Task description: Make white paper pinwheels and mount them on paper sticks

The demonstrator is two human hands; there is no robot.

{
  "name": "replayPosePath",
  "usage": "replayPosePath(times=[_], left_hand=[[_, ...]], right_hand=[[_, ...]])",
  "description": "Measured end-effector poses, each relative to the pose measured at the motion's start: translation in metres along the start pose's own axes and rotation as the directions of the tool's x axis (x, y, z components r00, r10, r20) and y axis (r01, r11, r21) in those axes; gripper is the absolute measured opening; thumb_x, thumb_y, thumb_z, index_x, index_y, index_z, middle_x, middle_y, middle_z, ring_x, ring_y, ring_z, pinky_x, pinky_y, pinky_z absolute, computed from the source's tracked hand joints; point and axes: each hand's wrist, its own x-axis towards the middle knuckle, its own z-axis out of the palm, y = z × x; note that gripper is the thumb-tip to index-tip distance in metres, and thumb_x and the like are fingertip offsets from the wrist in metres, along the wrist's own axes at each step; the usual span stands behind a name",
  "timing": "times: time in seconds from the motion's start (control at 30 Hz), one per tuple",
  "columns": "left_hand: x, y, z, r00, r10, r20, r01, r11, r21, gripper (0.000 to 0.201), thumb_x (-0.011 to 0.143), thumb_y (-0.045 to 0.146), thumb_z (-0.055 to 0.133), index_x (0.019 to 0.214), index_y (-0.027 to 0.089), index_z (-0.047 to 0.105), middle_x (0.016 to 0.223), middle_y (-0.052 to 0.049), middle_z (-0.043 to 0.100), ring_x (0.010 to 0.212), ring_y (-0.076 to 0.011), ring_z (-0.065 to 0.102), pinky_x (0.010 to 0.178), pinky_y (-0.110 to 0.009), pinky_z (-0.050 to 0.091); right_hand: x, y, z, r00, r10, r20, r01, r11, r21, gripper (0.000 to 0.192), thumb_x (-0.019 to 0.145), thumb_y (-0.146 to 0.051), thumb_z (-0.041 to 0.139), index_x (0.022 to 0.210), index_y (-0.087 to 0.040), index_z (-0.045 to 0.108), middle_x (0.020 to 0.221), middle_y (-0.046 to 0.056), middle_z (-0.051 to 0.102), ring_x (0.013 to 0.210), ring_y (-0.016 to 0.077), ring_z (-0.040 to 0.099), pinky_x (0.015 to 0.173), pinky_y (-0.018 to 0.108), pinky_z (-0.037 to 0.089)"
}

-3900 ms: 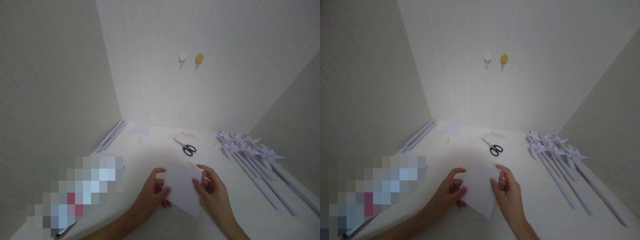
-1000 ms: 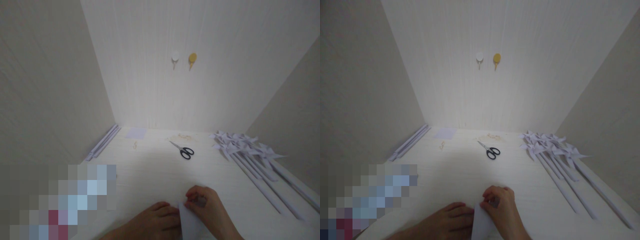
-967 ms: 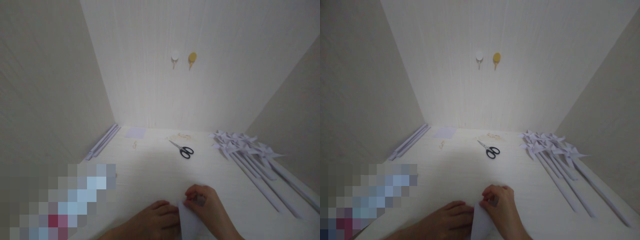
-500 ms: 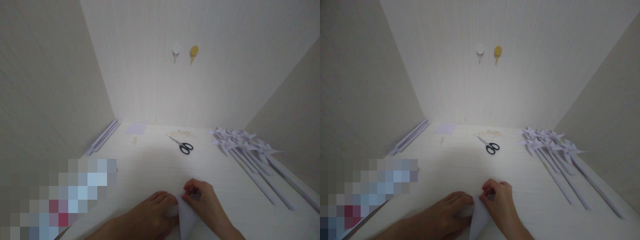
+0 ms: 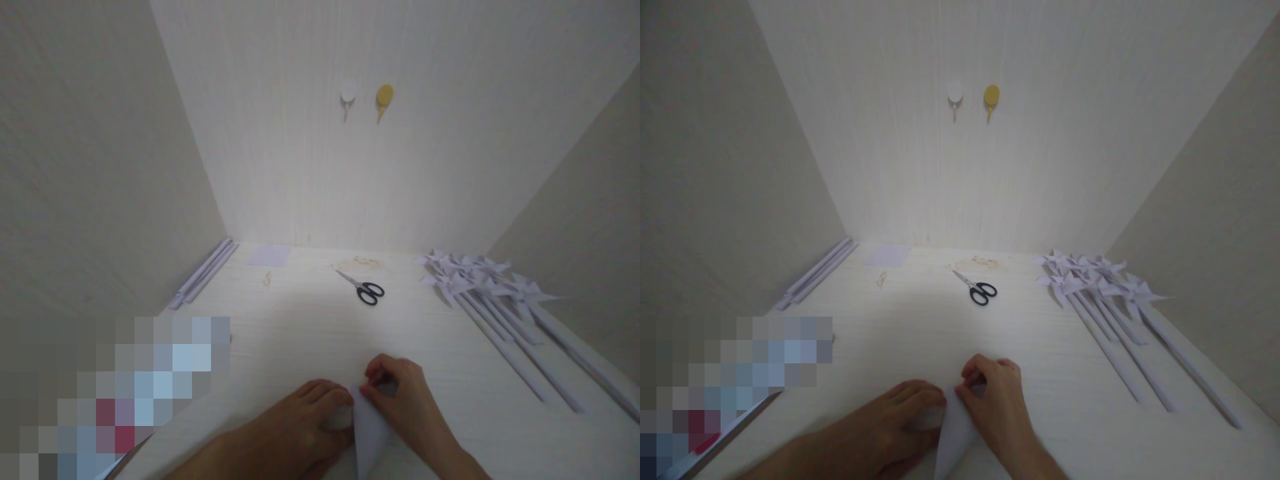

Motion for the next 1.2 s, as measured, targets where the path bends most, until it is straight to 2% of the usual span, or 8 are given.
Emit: replayPosePath(times=[0.23,0.53,0.83,1.2], left_hand=[[-0.0004,0.0012,0.0013,0.999,-0.006,-0.044,0.006,1.000,-0.007,0.017,0.078,0.017,0.045,0.088,0.018,0.059,0.107,-0.006,0.051,0.104,-0.0169,0.043,0.092,-0.028,0.035],[-0.0008,0.0005,-0.0016,0.999,-0.010,0.045,0.009,1.000,0.026,0.018,0.079,0.019,0.043,0.089,0.017,0.059,0.114,-0.007,0.047,0.108,-0.0174,0.040,0.095,-0.027,0.031],[-0.0016,0.0008,-0.0041,0.997,-0.010,0.075,0.007,0.999,0.043,0.023,0.081,0.020,0.040,0.097,0.018,0.057,0.121,-0.007,0.043,0.113,-0.0181,0.037,0.097,-0.028,0.029],[-0.0033,-0.0010,0.0021,0.999,0.014,0.031,-0.017,0.997,0.082,0.021,0.082,0.021,0.039,0.094,0.018,0.057,0.120,-0.008,0.046,0.112,-0.0177,0.038,0.097,-0.029,0.029]], right_hand=[[-0.0003,0.0002,0.0012,1.000,0.001,-0.027,-0.001,1.000,0.017,0.006,0.059,-0.018,0.057,0.065,-0.019,0.056,0.062,0.000,0.063,0.062,0.0164,0.059,0.067,0.031,0.041],[-0.0008,0.0015,0.0023,0.999,-0.010,-0.031,0.011,1.000,0.010,0.005,0.061,-0.018,0.056,0.065,-0.020,0.055,0.063,0.000,0.063,0.064,0.0165,0.058,0.068,0.031,0.041],[-0.0011,-0.0002,0.0016,1.000,-0.004,-0.024,0.004,1.000,-0.006,0.004,0.061,-0.018,0.055,0.065,-0.019,0.055,0.062,0.000,0.063,0.064,0.0167,0.058,0.069,0.031,0.040],[0.0001,0.0015,0.0029,1.000,-0.004,-0.026,0.003,1.000,-0.019,0.004,0.060,-0.018,0.055,0.064,-0.020,0.055,0.061,-0.001,0.063,0.064,0.0172,0.058,0.068,0.030,0.041]])
